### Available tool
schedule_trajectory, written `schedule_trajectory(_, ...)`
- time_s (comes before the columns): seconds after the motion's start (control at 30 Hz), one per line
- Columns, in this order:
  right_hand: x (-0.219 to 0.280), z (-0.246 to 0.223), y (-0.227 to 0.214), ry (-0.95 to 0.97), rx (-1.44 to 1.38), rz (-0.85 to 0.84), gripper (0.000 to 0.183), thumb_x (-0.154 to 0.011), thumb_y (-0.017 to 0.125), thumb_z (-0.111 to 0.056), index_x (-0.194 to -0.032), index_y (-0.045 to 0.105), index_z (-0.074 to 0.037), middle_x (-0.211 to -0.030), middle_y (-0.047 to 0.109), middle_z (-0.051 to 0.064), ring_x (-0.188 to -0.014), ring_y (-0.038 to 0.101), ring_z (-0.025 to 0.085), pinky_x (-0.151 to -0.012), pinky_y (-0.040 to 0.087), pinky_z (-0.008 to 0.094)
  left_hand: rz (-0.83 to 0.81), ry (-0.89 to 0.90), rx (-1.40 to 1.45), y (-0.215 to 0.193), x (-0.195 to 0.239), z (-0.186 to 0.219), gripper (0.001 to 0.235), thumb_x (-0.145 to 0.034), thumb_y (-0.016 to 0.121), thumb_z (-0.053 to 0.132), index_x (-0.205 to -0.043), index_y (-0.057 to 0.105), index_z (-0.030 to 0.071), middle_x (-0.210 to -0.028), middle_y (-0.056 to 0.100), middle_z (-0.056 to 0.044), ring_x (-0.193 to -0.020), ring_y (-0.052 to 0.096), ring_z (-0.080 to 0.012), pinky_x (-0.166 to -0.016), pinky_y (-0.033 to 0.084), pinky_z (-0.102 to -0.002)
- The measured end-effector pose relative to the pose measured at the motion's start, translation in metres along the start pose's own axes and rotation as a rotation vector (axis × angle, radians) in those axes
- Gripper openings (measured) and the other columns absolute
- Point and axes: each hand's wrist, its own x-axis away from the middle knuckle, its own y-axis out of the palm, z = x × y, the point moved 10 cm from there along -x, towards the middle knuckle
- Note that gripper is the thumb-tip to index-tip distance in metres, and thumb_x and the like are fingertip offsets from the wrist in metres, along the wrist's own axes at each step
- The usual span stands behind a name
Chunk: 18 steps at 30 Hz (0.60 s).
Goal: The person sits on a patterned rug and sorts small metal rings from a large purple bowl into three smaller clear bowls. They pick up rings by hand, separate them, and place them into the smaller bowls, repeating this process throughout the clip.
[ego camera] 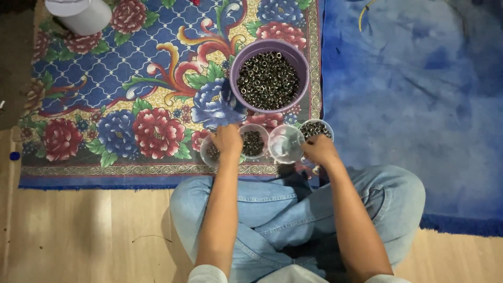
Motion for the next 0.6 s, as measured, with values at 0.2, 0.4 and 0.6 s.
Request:
schedule_trajectory(0.2,-0.002,-0.01,0.004,-0.011,0.057,0.038,0.026,-0.08,0.066,-0.031,-0.078,0.082,-0.011,-0.057,0.071,0.007,-0.058,0.073,0.028,-0.06,0.057,0.037,-0.045,-0.073,0.042,0.005,-0.01,-0.021,0.023,-0.097,0.059,0.015,-0.099,0.082,0.019,-0.096,0.077,-0.014,-0.109,0.065,-0.0338,-0.099,0.038,-0.051)
schedule_trajectory(0.4,0.017,-0.041,-0.007,0.018,0.094,0.093,0.03,-0.085,0.066,-0.024,-0.101,0.08,-0.003,-0.082,0.077,0.021,-0.083,0.076,0.04,-0.071,0.06,0.046,-0.071,-0.081,0.105,0.044,-0.036,-0.043,0.018,-0.094,0.065,0.019,-0.097,0.082,0.022,-0.098,0.078,-0.013,-0.116,0.064,-0.034,-0.108,0.037,-0.049)
schedule_trajectory(0.6,0.04,-0.06,-0.013,0.042,0.103,0.101,0.035,-0.087,0.068,-0.024,-0.112,0.078,-0.002,-0.094,0.078,0.023,-0.093,0.075,0.041,-0.077,0.06,0.049,-0.043,-0.105,0.271,0.043,-0.031,-0.041,0.027,-0.089,0.075,0.021,-0.115,0.079,0.014,-0.107,0.072,-0.016,-0.117,0.063,-0.0351,-0.103,0.046,-0.046)
